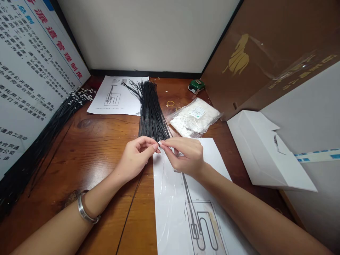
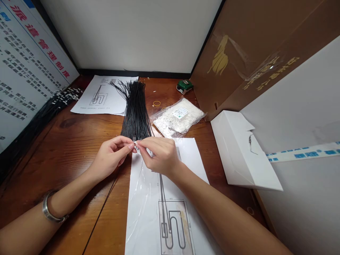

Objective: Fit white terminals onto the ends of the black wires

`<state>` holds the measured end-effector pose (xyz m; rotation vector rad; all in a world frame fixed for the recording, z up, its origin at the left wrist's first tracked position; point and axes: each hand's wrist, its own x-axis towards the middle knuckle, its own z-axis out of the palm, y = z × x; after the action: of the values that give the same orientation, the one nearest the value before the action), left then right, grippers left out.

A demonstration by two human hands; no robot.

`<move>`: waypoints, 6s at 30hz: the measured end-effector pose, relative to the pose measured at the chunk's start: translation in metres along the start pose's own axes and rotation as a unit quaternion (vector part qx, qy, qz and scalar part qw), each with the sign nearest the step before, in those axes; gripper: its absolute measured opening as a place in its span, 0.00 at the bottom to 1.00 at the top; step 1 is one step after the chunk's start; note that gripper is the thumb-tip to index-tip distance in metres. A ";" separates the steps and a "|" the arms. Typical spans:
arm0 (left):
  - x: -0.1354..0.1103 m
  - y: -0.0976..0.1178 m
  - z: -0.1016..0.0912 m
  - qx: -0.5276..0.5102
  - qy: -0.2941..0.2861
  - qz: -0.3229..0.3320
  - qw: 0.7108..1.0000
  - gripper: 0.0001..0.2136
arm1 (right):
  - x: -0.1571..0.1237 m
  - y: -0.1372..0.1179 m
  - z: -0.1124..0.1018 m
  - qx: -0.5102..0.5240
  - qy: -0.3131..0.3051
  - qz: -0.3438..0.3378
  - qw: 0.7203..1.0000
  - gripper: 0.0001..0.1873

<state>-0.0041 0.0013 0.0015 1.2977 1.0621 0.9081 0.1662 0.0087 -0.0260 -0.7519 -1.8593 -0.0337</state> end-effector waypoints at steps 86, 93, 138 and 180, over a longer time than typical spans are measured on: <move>0.000 0.001 -0.001 -0.053 -0.004 -0.047 0.998 0.07 | 0.002 -0.002 -0.001 0.052 -0.020 0.047 0.997 0.07; 0.001 -0.001 -0.001 -0.069 -0.006 -0.047 0.997 0.08 | 0.003 -0.004 -0.001 0.067 -0.025 0.078 0.994 0.06; 0.000 0.000 -0.002 -0.051 -0.015 -0.027 0.998 0.09 | 0.004 -0.006 0.000 0.065 -0.027 0.112 0.991 0.05; 0.000 -0.005 -0.003 -0.063 -0.023 -0.009 0.998 0.06 | -0.005 0.066 -0.033 -0.317 -0.037 0.270 0.908 0.06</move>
<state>-0.0074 0.0019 -0.0032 1.1977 0.9638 0.9119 0.2281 0.0468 -0.0374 -1.7218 -1.6470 -0.2677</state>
